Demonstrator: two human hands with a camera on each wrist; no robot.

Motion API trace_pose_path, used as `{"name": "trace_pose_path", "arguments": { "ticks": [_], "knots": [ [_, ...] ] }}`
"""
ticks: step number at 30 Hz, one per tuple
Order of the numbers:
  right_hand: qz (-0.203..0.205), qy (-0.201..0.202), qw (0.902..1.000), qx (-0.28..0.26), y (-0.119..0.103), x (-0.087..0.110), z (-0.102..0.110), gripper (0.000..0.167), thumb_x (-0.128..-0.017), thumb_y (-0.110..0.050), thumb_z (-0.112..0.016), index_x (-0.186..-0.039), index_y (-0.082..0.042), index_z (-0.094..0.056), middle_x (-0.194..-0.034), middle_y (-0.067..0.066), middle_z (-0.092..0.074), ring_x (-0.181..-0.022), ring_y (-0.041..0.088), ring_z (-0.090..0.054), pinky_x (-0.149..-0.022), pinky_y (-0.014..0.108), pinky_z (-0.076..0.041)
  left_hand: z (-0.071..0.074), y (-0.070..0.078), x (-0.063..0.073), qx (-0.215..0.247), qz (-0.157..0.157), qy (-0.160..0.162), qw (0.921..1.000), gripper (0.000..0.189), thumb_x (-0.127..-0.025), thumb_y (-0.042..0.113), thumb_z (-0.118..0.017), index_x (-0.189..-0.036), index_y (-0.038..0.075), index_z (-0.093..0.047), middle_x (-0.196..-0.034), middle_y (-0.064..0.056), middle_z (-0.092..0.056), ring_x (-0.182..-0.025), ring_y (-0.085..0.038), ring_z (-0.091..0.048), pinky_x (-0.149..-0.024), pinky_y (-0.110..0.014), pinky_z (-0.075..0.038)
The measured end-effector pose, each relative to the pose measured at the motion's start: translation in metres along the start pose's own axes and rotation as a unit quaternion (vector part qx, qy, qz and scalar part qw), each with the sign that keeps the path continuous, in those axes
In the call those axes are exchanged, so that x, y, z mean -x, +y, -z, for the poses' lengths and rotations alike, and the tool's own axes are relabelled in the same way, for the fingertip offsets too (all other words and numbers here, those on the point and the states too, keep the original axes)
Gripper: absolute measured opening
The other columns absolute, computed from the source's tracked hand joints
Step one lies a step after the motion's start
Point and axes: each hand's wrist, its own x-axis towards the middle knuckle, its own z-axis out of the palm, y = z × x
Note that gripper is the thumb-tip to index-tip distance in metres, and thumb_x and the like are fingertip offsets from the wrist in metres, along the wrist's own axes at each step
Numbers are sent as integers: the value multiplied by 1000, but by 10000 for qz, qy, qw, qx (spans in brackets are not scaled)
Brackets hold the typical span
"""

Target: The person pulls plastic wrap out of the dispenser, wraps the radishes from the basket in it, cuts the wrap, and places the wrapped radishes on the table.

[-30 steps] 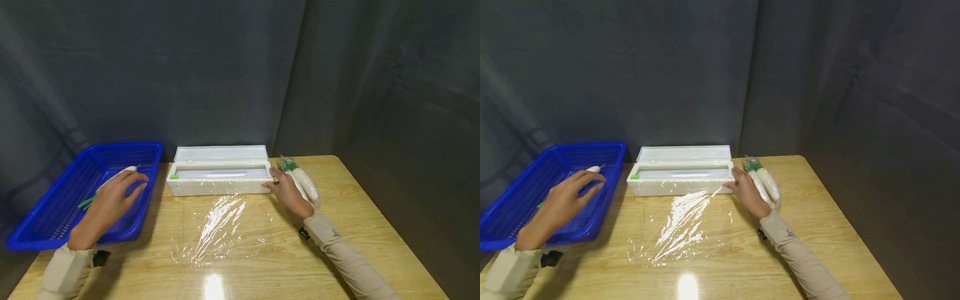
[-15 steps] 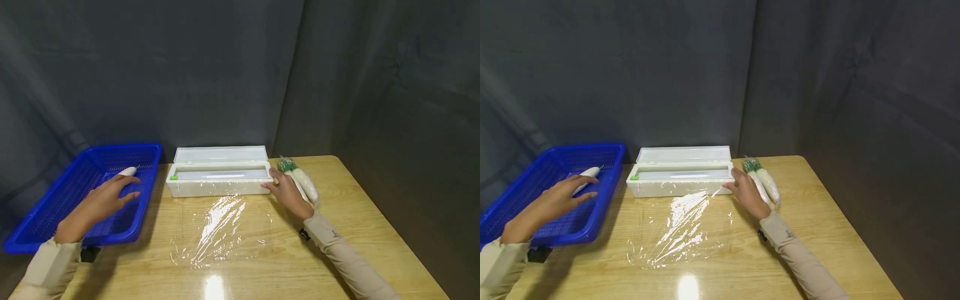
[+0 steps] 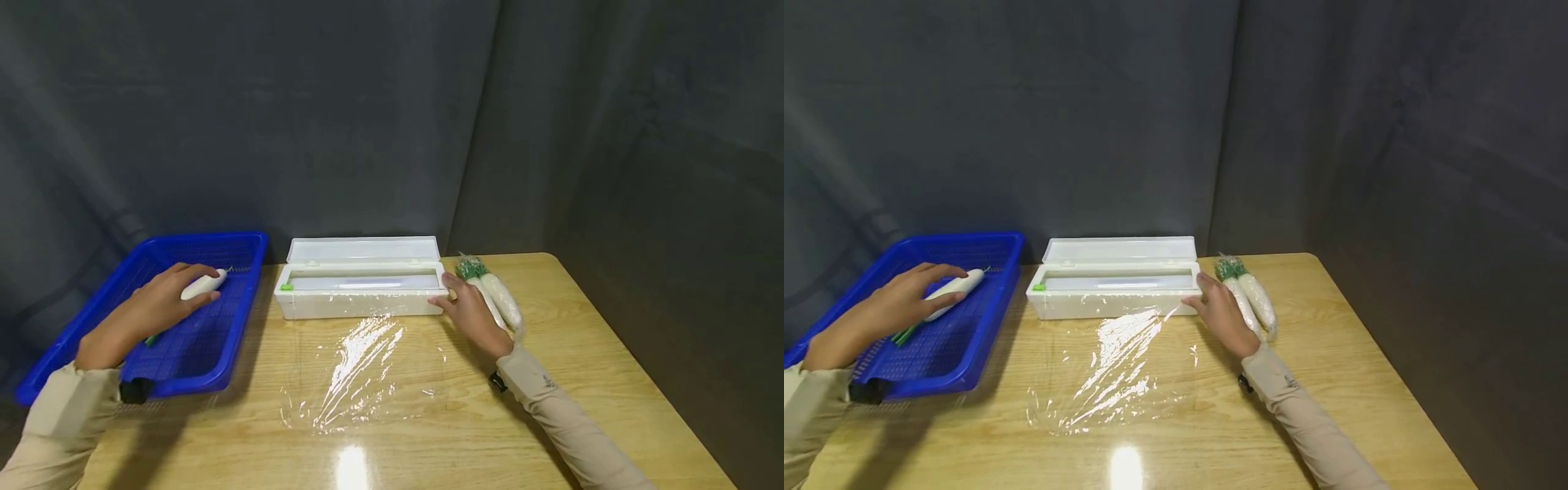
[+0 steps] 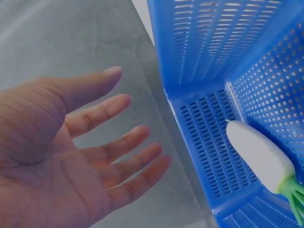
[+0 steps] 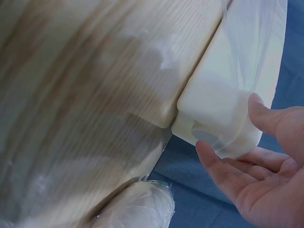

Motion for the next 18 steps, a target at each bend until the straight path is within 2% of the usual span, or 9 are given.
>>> {"name": "trace_pose_path", "arguments": {
  "ticks": [3,8,11,15,18],
  "knots": [
    [-24,4,10000,5,0,0,-1,64,-95,-17,-78,-143,16,-52,-148,37,-50,-141,47,-48,-115,56,-42,0,1,-8,59,-20,68,10000,42,-105,26,-65,-138,1,-57,-141,-39,-48,-127,-59,-47,-87,-75,-44],
    [-97,-52,9999,26,0,1,-1,64,-95,-18,-78,-143,15,-52,-147,36,-50,-141,46,-49,-114,55,-42,4,4,-21,105,166,-57,9998,48,-108,28,-61,-144,-3,-50,-148,-41,-38,-133,-61,-39,-93,-80,-37],
    [-109,-81,9999,89,-1,1,0,64,-95,-18,-78,-143,15,-52,-147,36,-51,-141,47,-48,-115,56,-42,7,3,-29,114,195,99,9997,52,-108,30,-59,-145,-5,-48,-147,-42,-37,-131,-61,-40,-92,-79,-38],
    [-2,-182,9996,212,-2,-2,2,62,-95,-17,-78,-142,15,-53,-148,35,-51,-141,47,-48,-115,56,-42,9,-9,-36,136,369,308,9988,54,-108,30,-58,-146,-6,-46,-144,-43,-38,-126,-62,-42,-88,-78,-40],
    [81,-203,9993,299,-3,-2,3,60,-95,-17,-78,-141,15,-55,-148,34,-52,-140,46,-50,-113,56,-44,7,-27,-41,224,334,332,9986,52,-107,25,-60,-144,-9,-47,-140,-45,-43,-125,-63,-43,-91,-77,-40]
  ]
}}
